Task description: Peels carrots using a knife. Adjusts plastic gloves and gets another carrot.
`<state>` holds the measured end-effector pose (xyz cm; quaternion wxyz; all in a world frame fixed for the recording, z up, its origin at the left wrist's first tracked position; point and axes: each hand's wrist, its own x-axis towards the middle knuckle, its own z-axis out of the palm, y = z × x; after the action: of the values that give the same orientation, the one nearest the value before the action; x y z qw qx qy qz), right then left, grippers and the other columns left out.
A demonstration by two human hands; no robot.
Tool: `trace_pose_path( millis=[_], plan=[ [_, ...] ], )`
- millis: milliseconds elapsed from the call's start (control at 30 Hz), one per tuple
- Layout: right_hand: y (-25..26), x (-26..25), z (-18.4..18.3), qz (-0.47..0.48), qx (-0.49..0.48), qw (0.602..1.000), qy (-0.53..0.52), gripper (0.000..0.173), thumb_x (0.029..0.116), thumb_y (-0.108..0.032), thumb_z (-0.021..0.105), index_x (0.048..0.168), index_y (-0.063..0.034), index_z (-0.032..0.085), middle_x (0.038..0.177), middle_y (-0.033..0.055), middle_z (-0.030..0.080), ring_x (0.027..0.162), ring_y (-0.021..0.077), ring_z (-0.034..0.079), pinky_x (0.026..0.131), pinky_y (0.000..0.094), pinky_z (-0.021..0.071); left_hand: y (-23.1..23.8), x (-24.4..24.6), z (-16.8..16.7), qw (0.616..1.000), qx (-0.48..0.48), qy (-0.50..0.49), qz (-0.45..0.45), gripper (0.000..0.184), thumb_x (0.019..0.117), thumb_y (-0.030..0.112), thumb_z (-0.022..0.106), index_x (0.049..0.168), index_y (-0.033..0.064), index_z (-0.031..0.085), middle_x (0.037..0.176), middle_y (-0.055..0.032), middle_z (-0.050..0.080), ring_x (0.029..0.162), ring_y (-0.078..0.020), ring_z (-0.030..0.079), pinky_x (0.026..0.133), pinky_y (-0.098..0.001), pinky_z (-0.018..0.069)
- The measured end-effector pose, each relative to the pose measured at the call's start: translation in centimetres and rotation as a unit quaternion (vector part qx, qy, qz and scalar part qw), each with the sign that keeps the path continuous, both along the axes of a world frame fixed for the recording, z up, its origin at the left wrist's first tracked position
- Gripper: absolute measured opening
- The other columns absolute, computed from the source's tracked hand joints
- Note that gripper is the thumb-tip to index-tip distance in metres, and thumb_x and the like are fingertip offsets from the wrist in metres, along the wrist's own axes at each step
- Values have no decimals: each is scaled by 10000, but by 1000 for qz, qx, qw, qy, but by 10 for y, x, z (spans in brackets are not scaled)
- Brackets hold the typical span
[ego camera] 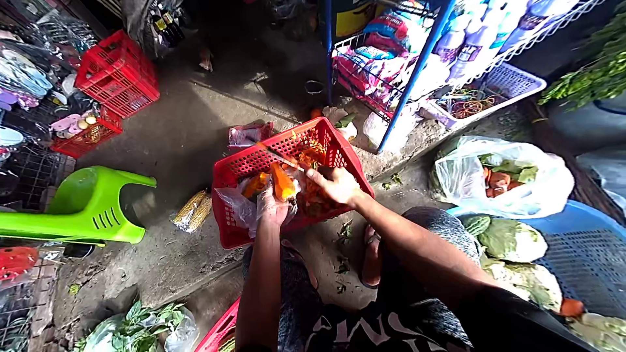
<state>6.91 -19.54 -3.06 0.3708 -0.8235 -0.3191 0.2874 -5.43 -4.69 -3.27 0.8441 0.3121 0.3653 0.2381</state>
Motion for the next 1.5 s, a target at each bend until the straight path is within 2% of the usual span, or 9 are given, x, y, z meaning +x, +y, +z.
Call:
trace_pose_path(
  millis=[100,200,367,433,500,600,967,1167,1500],
  plan=[
    [-8,-26,-4,97,53,976,-188,958,877,-877,335,1055,-25,735,917,211,728,924,422,712,772,656,520,4,-8,-10,998,36,-59,6,330,1097,209,274,1005,120,578,785,-13,657,723,-113,655,690,-297,572],
    [-6,-41,-13,116,86,937,-317,979,872,-892,303,994,-23,737,836,187,721,819,403,721,665,597,544,15,-10,-20,981,177,-72,-22,283,1112,190,304,1061,106,569,837,26,621,781,-36,620,755,-241,546],
    [0,-43,-18,114,94,930,-335,972,888,-874,306,990,-11,741,833,178,727,813,384,728,676,577,556,-4,-6,-5,987,124,-104,-22,299,1108,220,314,1051,133,595,844,32,661,791,-42,655,751,-250,564],
    [1,-40,-25,108,121,922,-352,962,890,-869,314,967,-11,741,797,166,717,772,366,724,648,558,557,-5,-10,-5,980,191,-51,-8,265,1089,151,379,1214,1,558,1019,-84,634,907,-117,616,857,-301,529],
    [2,-35,-32,92,122,931,-330,979,881,-881,302,970,-15,752,783,175,717,760,382,725,624,575,550,-9,-9,3,993,107,-40,-3,304,1107,176,312,1276,34,521,1103,-92,608,987,-144,600,896,-330,518],
    [1,-25,-27,84,52,962,-253,1041,855,-918,268,1069,-17,745,894,224,734,888,438,724,727,638,541,-8,-6,3,998,-32,-46,13,305,1111,231,256,1088,138,545,908,-25,633,831,-126,636,736,-308,557],
    [-1,-7,-8,88,-52,986,-134,963,907,-863,322,1217,-30,692,1056,256,721,1067,465,682,894,672,494,-14,-7,3,999,-23,-22,32,353,1116,321,272,1070,86,531,833,-90,642,719,-183,669,614,-332,589],
    [-1,-16,-6,103,-34,985,-132,952,909,-856,321,1166,-26,709,1037,248,724,1047,454,686,872,665,495,-26,-4,11,998,-27,23,49,300,1123,294,246,1120,104,478,903,-77,575,792,-171,614,689,-342,562],
    [8,21,-8,-56,-109,992,36,781,992,-741,378,1224,-67,697,1166,265,693,1155,466,638,954,697,456,-7,-7,3,997,-44,-50,-47,452,1107,390,272,1144,40,555,867,-142,662,705,-227,685,593,-333,596]
  ],
)
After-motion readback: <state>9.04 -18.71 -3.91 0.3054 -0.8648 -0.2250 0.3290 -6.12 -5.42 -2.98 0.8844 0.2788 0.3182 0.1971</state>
